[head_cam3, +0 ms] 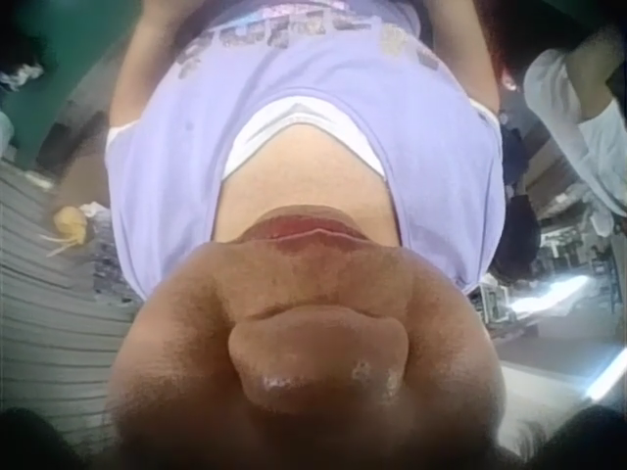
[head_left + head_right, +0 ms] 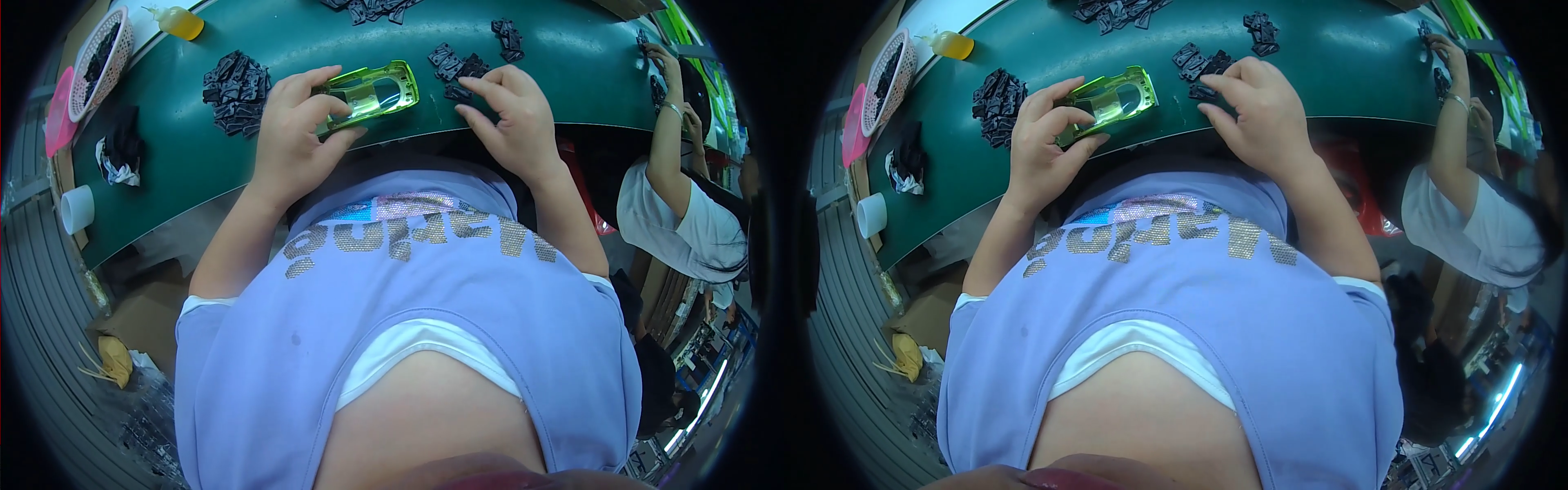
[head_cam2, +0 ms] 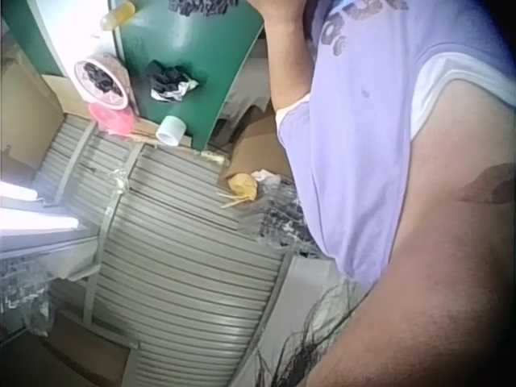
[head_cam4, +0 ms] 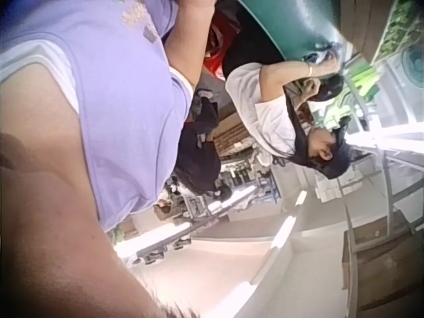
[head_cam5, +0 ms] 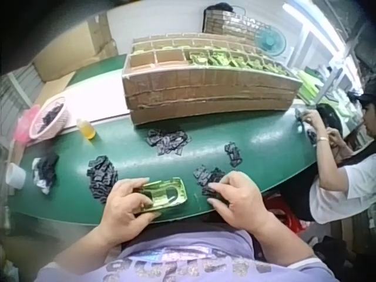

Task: The person applies liquid adhesive from a dispenser bottle onto black plastic parts, wipes them with a cloth, and fits the parts onto a toy car body by hand.

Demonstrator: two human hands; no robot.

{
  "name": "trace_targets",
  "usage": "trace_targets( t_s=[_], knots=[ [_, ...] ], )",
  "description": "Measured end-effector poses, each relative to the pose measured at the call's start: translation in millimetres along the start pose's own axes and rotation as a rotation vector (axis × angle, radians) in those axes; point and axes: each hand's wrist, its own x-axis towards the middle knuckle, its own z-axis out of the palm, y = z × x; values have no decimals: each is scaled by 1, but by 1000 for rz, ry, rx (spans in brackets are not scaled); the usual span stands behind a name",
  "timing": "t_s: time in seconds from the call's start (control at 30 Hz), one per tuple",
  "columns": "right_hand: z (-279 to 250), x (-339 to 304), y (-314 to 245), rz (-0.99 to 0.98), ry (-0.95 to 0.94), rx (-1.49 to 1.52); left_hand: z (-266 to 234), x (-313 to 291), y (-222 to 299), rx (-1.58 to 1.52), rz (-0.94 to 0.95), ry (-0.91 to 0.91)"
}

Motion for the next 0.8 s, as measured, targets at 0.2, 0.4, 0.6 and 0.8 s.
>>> trace_targets(
  t_s=[0.2, 0.4, 0.6, 0.8],
  knots=[
    [3, -12, 2, -45, -35, -143, -1, 3, -4, -85, -53, 28],
    [2, -16, -4, -126, -32, -66, 1, 6, -13, -134, -127, 128],
    [-7, -23, 7, -205, -77, 9, -1, 10, -12, -150, -208, 62],
    [-9, 6, -15, 2, -27, 334, 4, 15, -12, -211, -254, 7]
  ],
)
